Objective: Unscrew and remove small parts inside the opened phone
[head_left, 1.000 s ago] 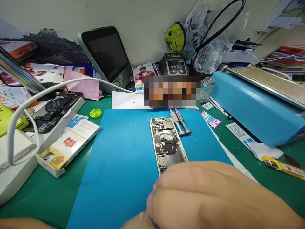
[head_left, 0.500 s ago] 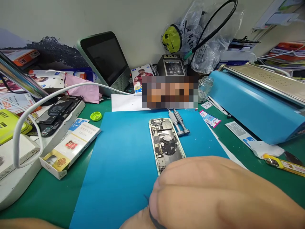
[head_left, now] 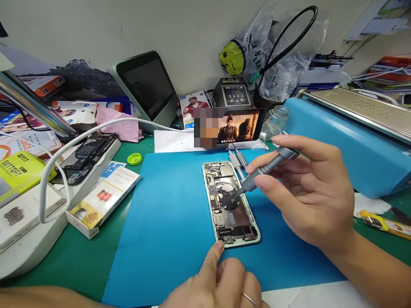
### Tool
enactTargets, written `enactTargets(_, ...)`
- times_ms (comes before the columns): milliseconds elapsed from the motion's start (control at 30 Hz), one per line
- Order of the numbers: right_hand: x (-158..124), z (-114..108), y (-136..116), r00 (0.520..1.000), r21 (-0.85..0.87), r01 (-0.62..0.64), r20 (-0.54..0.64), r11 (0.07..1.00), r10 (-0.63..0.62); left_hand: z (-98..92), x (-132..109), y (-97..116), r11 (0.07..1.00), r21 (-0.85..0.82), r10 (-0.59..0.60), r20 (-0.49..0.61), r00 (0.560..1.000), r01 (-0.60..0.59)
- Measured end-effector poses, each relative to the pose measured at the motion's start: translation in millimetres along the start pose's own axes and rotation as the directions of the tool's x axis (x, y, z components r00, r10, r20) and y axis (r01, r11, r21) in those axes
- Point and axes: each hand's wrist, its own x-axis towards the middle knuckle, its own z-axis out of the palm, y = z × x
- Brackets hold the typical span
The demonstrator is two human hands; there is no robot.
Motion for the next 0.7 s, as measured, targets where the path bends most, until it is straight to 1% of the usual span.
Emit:
enactTargets(67,-2,1,-3,0.998,0.023,-0.033,0.051,0.999,0.032,-2.9,0,-4,1.0,-0.007,0.019,0.006,1.0,-0.019)
enactTargets(167,-6,3,-6,0.988,0.072,-0.068,0.142,0.995,0.057,-7.8,-2,-8,1.0,-0.009,0.014,0.008,1.0,-0.014)
enactTargets(300,-10,6,-3,0.97,0.092,-0.109,0.227,0.99,0.086,-13.6,-1,-11,0.999,-0.004,0.053,0.066,0.996,-0.053)
enactTargets(500,-9,6,-3,0.967,0.034,-0.106,0.238,0.994,0.095,-17.4,-1,-11,0.997,0.005,0.075,0.096,0.993,-0.075)
enactTargets(700,-10,7,0,0.965,0.028,-0.092,0.25,0.995,0.082,-17.8,-1,-12,0.998,-0.001,0.069,0.108,0.992,-0.07)
